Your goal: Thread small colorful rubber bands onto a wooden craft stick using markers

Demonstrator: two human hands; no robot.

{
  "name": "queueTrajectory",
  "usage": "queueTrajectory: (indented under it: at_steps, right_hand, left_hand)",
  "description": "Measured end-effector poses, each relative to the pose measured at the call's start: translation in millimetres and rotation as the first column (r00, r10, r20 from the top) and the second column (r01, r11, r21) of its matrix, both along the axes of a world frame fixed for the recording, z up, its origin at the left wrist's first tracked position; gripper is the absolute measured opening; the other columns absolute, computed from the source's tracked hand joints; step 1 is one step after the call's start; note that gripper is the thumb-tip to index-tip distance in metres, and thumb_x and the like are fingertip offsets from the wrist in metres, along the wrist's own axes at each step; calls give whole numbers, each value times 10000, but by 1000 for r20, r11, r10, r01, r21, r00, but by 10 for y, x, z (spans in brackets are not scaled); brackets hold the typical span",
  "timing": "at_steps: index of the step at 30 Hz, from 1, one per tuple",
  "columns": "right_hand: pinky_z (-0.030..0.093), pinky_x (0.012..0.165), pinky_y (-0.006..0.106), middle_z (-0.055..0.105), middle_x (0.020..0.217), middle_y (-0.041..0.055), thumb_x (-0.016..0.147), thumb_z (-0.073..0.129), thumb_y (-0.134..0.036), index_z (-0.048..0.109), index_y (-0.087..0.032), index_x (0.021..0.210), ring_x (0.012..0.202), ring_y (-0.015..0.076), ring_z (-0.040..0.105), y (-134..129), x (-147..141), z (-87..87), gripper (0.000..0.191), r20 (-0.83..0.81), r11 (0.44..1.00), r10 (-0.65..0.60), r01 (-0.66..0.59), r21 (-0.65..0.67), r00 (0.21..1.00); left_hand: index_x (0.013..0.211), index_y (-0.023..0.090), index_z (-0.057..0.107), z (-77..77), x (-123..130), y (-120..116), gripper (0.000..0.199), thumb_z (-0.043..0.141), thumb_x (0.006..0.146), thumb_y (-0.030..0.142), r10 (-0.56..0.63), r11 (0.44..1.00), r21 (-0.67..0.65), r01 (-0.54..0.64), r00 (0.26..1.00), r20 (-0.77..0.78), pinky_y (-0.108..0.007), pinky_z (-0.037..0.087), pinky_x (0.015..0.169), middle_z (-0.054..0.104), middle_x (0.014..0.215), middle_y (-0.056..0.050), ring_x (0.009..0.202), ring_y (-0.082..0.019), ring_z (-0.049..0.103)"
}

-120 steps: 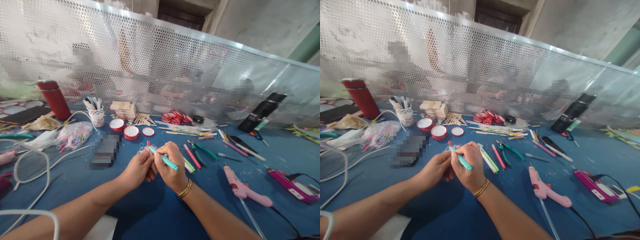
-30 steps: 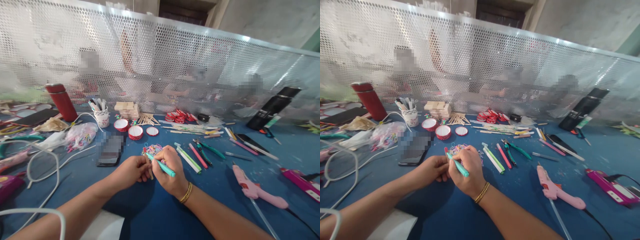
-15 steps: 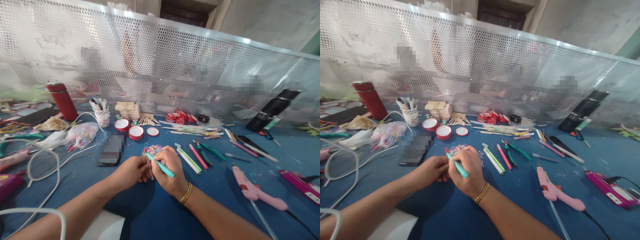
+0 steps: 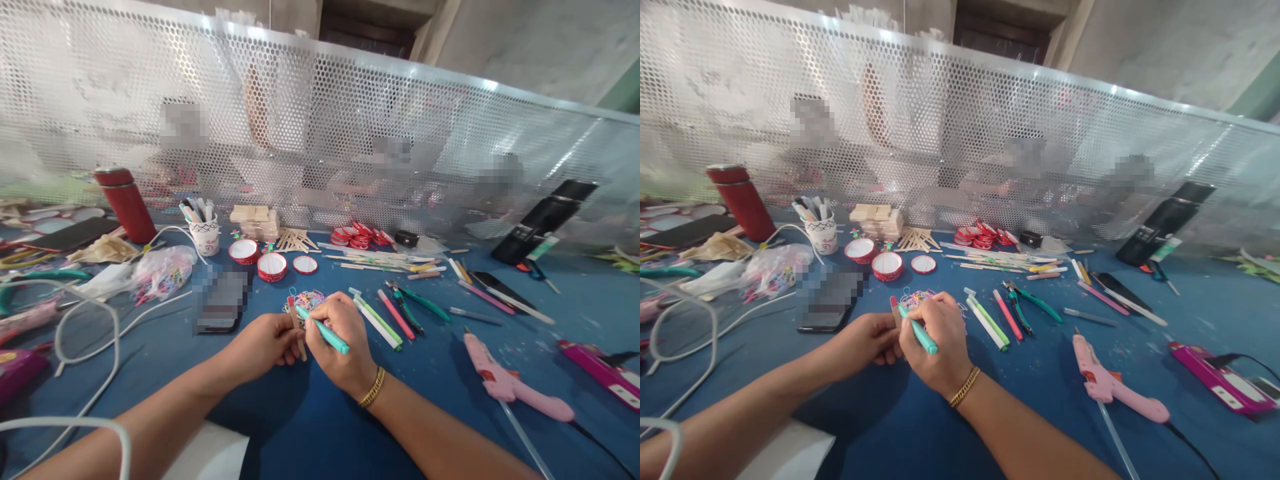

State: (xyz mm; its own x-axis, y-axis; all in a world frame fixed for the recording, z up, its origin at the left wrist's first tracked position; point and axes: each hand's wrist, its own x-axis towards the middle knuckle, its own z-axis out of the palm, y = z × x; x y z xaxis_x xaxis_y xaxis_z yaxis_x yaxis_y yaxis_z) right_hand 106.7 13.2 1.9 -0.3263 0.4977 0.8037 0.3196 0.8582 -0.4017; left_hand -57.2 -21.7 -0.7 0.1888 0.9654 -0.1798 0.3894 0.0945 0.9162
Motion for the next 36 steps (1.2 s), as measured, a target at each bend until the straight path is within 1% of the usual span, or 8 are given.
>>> queueTrajectory:
  at_steps: [3, 10, 20, 24, 28, 31, 36]
  right_hand:
    - [433, 782, 375, 547, 649, -20, 828, 510, -147, 505, -208, 776, 622, 142, 503, -3, 3, 4, 81, -9, 1000, -11, 11, 8, 1000]
    - [421, 834, 385, 543, 653, -32, 829, 517, -135, 510, -208, 789, 614, 129, 503, -15, -16, -32, 84, 0, 999, 50, -50, 10, 999]
    - [413, 841, 378, 543, 653, -36, 834, 522, -152, 498, -207, 785, 611, 124, 507, -2, -22, -37, 77, 5, 998, 58, -58, 4, 998]
    - [413, 825, 377, 550, 658, -26, 826, 516, -139, 497, -207, 772, 626, 134, 515, 2, -21, -17, 89, 3, 1000, 24, -24, 17, 1000]
    - [417, 787, 371, 547, 640, -19, 822, 514, -128, 499, -204, 751, 616, 140, 512, 5, -13, 12, 105, -20, 1000, -15, 16, 19, 1000]
    - [419, 807, 384, 555, 656, -13, 822, 519, -129, 516, -200, 776, 629, 141, 521, 1, -12, 6, 85, -36, 1000, 0, 1, 29, 999]
    - [415, 852, 403, 545, 650, -27, 827, 521, -132, 510, -204, 780, 619, 131, 513, -21, -26, -17, 86, -17, 999, 40, -39, 29, 999]
  left_hand:
    - [742, 167, 587, 6, 4, -3, 303, 459, 860, 415, -1, 1000, -1, 1, 1000, -8, -187, 446, 506, 653, 692, -22, 562, -98, 580]
    - [740, 171, 569, 5, 11, -15, 289, 469, 858, 415, 8, 1000, 2, -8, 1000, 5, -191, 453, 511, 646, 669, -12, 555, -98, 581]
    - [760, 164, 570, 19, 10, -3, 261, 442, 877, 360, -5, 1000, -1, 5, 1000, -19, -193, 466, 530, 642, 677, -4, 574, -96, 590]
    - [751, 161, 559, 24, 13, -13, 281, 456, 875, 392, 7, 1000, -15, -7, 1000, 3, -189, 449, 526, 645, 686, -10, 570, -92, 581]
    - [764, 155, 581, 17, 2, -18, 330, 449, 879, 436, -12, 1000, -4, 12, 1000, 4, -189, 434, 525, 649, 697, -20, 582, -95, 578]
    - [756, 155, 585, -8, -11, -9, 346, 450, 878, 449, -8, 1000, -11, 8, 1000, 5, -191, 435, 525, 640, 676, -17, 579, -97, 576]
    - [760, 162, 570, -34, -18, -5, 313, 454, 877, 428, 3, 1000, -3, -3, 1000, 10, -190, 443, 523, 632, 660, -2, 564, -92, 576]
